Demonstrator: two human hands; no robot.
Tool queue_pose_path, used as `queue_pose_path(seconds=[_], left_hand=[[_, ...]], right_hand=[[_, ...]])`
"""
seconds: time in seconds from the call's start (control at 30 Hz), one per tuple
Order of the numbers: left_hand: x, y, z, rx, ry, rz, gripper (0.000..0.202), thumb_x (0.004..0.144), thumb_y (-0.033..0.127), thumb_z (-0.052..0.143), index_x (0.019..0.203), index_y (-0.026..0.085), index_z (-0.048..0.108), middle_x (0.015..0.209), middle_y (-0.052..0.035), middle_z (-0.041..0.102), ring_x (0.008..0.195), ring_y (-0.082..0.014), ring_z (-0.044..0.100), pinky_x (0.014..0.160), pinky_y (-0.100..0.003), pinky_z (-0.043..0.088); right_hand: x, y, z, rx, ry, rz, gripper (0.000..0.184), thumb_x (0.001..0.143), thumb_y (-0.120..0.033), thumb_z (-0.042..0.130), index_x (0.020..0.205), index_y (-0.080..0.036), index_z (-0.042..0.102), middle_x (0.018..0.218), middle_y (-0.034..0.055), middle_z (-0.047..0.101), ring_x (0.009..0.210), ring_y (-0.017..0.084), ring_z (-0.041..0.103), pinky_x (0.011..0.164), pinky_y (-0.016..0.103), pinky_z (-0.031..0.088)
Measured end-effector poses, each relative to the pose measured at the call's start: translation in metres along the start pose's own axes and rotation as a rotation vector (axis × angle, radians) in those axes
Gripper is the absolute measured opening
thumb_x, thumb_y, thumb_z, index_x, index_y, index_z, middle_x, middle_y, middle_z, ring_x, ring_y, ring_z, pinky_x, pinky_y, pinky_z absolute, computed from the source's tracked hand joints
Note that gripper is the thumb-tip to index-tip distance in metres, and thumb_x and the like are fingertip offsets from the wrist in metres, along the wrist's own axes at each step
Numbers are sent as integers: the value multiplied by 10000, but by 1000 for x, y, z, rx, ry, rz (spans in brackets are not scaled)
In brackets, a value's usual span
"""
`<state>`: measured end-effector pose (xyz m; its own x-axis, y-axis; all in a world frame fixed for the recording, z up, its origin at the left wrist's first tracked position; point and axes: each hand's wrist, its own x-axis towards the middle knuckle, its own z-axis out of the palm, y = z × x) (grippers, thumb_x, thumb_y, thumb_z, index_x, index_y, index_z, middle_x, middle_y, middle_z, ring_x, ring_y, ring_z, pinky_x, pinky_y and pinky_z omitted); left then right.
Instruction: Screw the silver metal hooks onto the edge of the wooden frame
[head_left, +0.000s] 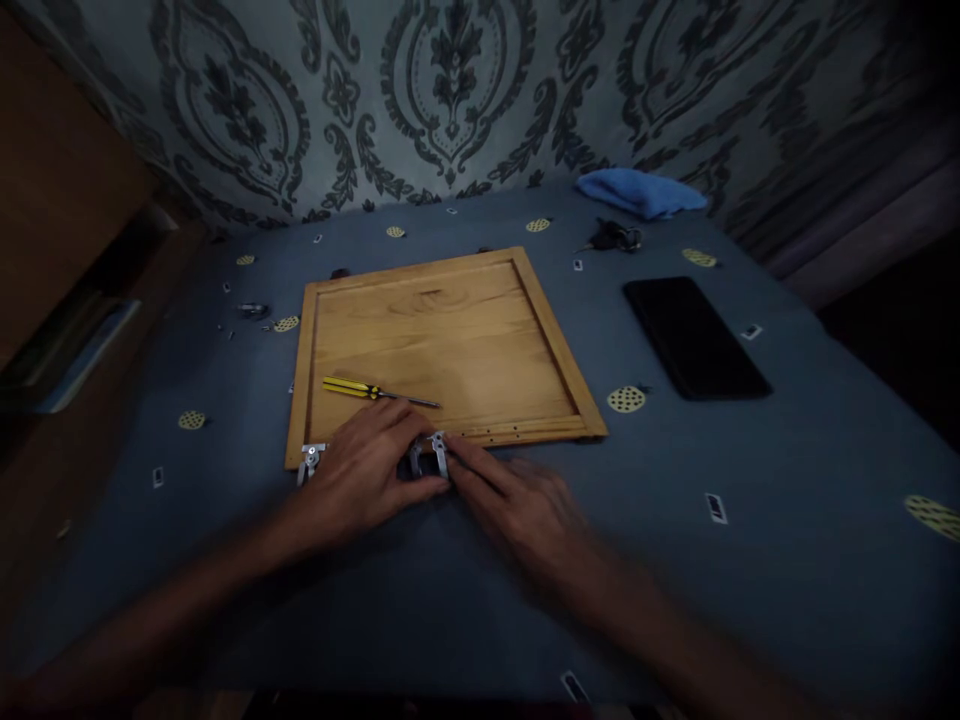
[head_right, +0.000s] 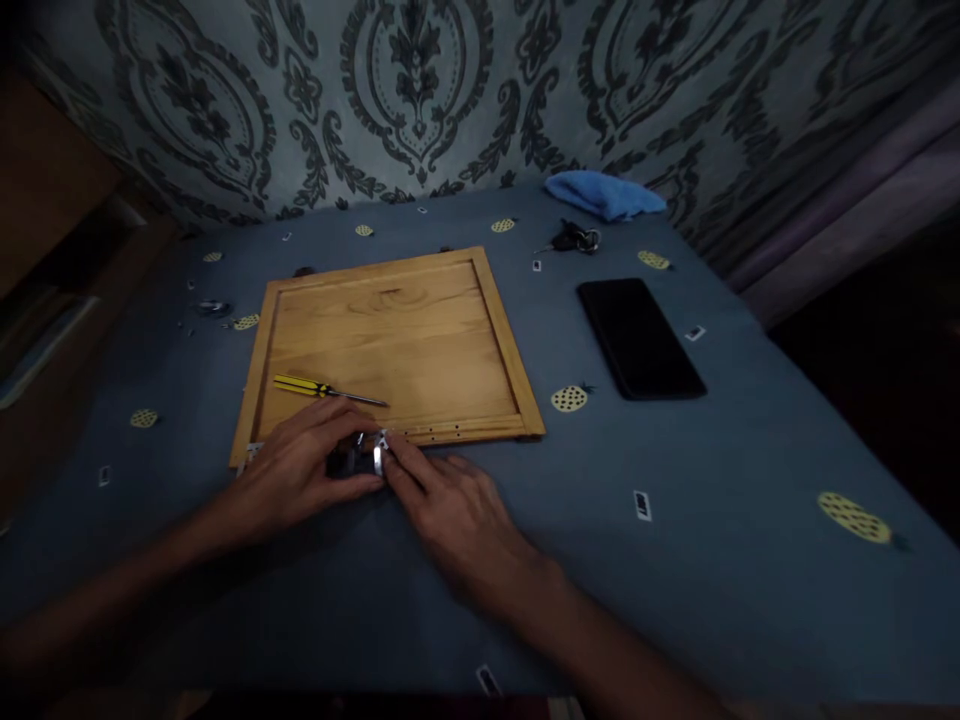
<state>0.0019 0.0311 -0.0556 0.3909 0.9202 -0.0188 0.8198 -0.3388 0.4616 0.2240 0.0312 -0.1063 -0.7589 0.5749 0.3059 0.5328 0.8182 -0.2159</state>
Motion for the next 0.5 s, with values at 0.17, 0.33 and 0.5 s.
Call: queue_pose_path(seconds=[0.17, 0.33, 0.5], left_hand=[[0, 0, 1, -4, 14, 1, 291, 875, 394, 762, 1049, 183, 661, 1039, -68, 669, 974, -274, 627, 849, -418, 508], [-2, 0, -1, -39, 10, -6, 359, 860, 406, 784, 1109, 189, 644, 1074, -75, 664, 1031, -282, 629, 884, -420, 508], [-4, 0, -3, -130, 33, -44, 411, 840, 429, 803, 1147, 224, 623, 1072, -49, 664, 1018, -258, 629, 867, -387, 509]], right_hand=[[1, 0, 1, -24, 9, 4, 434, 908, -42, 539, 1306, -176, 646, 1402, 114, 666, 878, 219, 743, 720, 365, 632], [2, 1, 4, -20, 51, -3, 418, 894, -37, 566, 1274, -181, 665, 1347, 122, 700, 842, 209, 741, 720, 358, 624], [4, 2, 2, -52, 40, -18, 434, 887, -44, 573, 1298, -154, 658, 1323, 140, 711, 807, 220, 741, 668, 359, 621]])
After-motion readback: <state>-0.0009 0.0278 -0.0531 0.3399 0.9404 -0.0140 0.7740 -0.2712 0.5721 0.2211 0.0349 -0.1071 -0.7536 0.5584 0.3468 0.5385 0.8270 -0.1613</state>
